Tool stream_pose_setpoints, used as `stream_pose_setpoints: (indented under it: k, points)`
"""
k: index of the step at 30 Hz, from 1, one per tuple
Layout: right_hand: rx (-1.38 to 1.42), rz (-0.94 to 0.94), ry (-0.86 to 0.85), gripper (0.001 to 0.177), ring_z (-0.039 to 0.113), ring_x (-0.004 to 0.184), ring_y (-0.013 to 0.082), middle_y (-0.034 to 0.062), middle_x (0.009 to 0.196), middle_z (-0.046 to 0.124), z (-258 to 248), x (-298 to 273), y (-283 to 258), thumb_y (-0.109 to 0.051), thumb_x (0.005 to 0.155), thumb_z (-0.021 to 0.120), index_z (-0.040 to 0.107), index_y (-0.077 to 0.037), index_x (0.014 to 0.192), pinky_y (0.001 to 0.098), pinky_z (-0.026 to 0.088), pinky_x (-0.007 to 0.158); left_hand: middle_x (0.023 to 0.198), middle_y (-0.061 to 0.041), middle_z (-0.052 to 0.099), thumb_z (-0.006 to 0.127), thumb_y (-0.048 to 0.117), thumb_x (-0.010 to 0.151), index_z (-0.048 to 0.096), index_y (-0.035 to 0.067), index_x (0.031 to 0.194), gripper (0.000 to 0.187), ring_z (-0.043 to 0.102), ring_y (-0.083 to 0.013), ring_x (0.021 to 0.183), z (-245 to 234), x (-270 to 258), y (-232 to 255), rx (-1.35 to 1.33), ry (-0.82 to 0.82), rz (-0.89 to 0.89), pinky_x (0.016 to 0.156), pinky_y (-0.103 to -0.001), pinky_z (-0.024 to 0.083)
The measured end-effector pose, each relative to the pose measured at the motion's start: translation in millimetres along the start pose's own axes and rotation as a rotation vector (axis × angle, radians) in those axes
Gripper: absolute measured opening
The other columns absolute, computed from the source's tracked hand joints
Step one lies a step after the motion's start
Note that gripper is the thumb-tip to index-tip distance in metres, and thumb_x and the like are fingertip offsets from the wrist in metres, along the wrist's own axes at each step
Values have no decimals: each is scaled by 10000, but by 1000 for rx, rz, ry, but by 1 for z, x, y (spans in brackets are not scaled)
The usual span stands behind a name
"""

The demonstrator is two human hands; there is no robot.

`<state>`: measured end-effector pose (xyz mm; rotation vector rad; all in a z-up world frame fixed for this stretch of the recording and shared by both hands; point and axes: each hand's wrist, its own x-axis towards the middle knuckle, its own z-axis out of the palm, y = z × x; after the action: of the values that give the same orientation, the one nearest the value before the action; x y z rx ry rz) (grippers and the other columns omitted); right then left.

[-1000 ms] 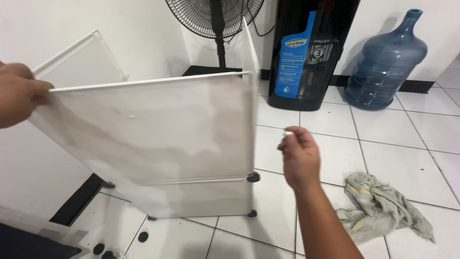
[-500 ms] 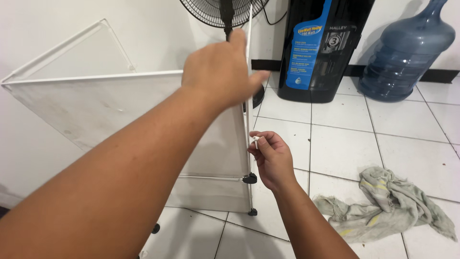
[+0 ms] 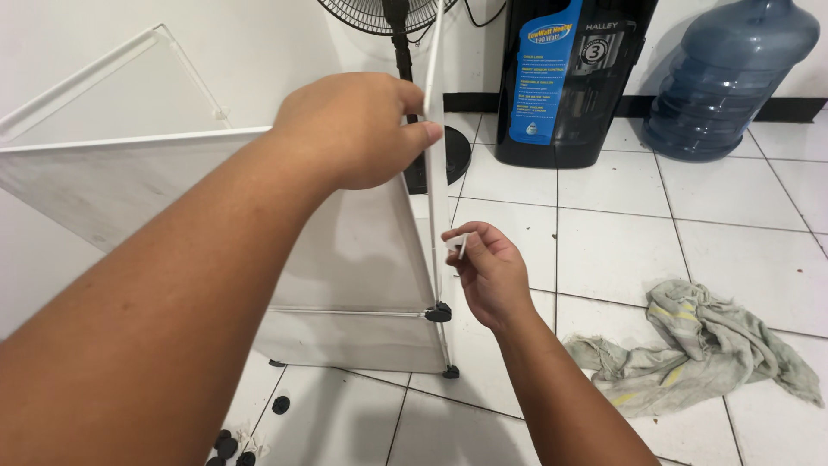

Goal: The person assembles a white modular storage cabinet by inserting black corner caps into frame joints, attaching white panels, and securing them with white plastic clips. They handle multiple panels and caps, aligning and snapping components together to form a box-like structure.

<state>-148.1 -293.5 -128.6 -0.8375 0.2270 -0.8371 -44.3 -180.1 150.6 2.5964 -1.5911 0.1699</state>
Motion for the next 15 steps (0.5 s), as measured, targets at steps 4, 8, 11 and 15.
stream_pose_setpoints:
  k: [4, 8, 11, 15]
  points:
    - [46, -10, -73, 102, 629, 765, 162, 138, 1020, 695, 1, -1, 2, -94, 1034, 591, 624, -8, 1078, 318, 568, 768, 1035, -58, 753, 557, 481, 966, 693, 262, 1274, 402, 696, -305, 991, 4, -3, 0, 32, 37, -28, 838, -477, 543]
    - [-45, 102, 58, 182, 711, 843, 182, 130, 967, 713, 7, 0, -1, -53, 985, 597, 657, 17, 1142, 290, 598, 780, 999, -66, 755, 570, 455, 946, 694, 209, 1233, 398, 698, -301, 962, 5, -2, -2, 12, 59, -29, 816, -472, 537]
    - [-61, 151, 106, 231, 743, 884, 172, 109, 966, 731, 12, -1, -5, -16, 950, 601, 648, 33, 1170, 296, 625, 855, 971, -59, 760, 568, 404, 924, 717, 188, 1167, 358, 702, -298, 933, 3, -2, -4, 2, 50, -61, 798, -471, 538]
    - [-100, 58, -13, 228, 709, 816, 161, 101, 912, 697, 14, -8, -9, -42, 979, 613, 635, 40, 1191, 324, 631, 798, 917, -37, 748, 582, 355, 862, 722, 183, 1089, 318, 699, -276, 879, 1, -4, -6, -28, 54, -78, 756, -456, 535]
